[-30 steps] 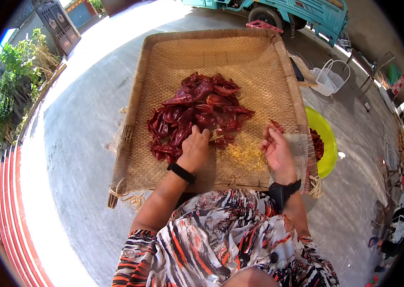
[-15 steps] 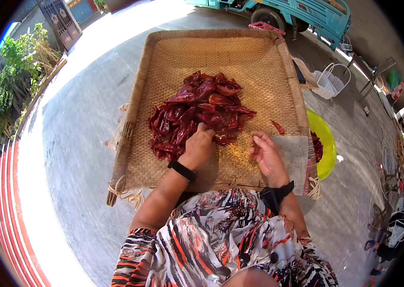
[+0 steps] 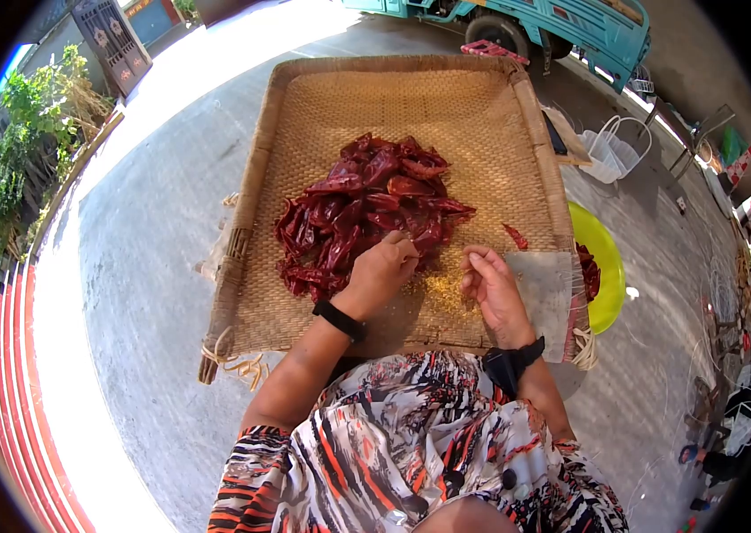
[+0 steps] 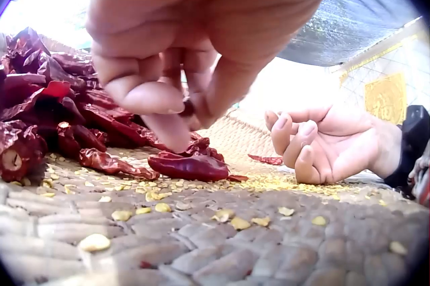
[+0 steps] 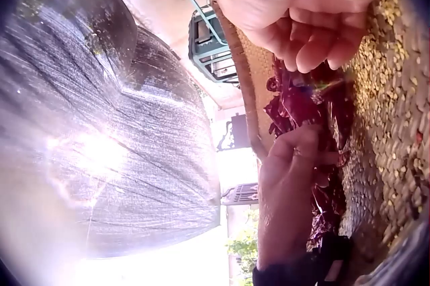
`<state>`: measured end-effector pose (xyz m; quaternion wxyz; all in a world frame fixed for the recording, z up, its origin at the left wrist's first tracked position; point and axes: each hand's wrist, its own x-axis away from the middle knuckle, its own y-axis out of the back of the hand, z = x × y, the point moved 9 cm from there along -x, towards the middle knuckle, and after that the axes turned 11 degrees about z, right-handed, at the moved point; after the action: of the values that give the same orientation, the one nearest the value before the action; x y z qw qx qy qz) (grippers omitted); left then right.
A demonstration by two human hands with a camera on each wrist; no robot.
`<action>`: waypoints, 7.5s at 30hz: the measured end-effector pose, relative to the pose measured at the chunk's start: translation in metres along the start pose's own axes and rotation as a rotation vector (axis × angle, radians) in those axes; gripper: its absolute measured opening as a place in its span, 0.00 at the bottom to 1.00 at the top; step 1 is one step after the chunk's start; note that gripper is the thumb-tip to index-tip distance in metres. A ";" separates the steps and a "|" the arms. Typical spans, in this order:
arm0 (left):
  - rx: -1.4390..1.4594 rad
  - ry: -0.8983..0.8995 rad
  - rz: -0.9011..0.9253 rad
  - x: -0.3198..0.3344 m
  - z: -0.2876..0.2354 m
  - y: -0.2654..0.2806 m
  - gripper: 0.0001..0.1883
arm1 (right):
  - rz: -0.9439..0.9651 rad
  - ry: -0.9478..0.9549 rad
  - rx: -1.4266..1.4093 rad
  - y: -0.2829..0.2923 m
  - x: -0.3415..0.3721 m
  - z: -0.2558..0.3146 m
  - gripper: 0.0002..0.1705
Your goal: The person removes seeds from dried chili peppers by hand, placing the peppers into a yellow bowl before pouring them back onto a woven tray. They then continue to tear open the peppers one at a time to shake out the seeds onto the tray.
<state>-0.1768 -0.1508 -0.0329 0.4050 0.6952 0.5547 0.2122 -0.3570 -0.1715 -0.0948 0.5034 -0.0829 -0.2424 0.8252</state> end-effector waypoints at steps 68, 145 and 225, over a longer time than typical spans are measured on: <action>0.055 0.006 0.040 0.004 0.013 -0.010 0.22 | -0.227 0.385 -0.517 0.100 0.015 0.050 0.14; -0.898 0.137 -0.040 0.055 0.050 0.052 0.05 | -0.049 0.173 -0.471 0.068 0.008 0.039 0.14; 0.418 0.018 0.032 0.009 -0.020 0.009 0.07 | 0.299 -0.035 0.358 -0.057 0.001 0.002 0.17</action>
<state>-0.1836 -0.1357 -0.0151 0.2435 0.7710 0.5789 0.1050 -0.3130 -0.1494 -0.0653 0.3782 -0.0127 -0.0859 0.9217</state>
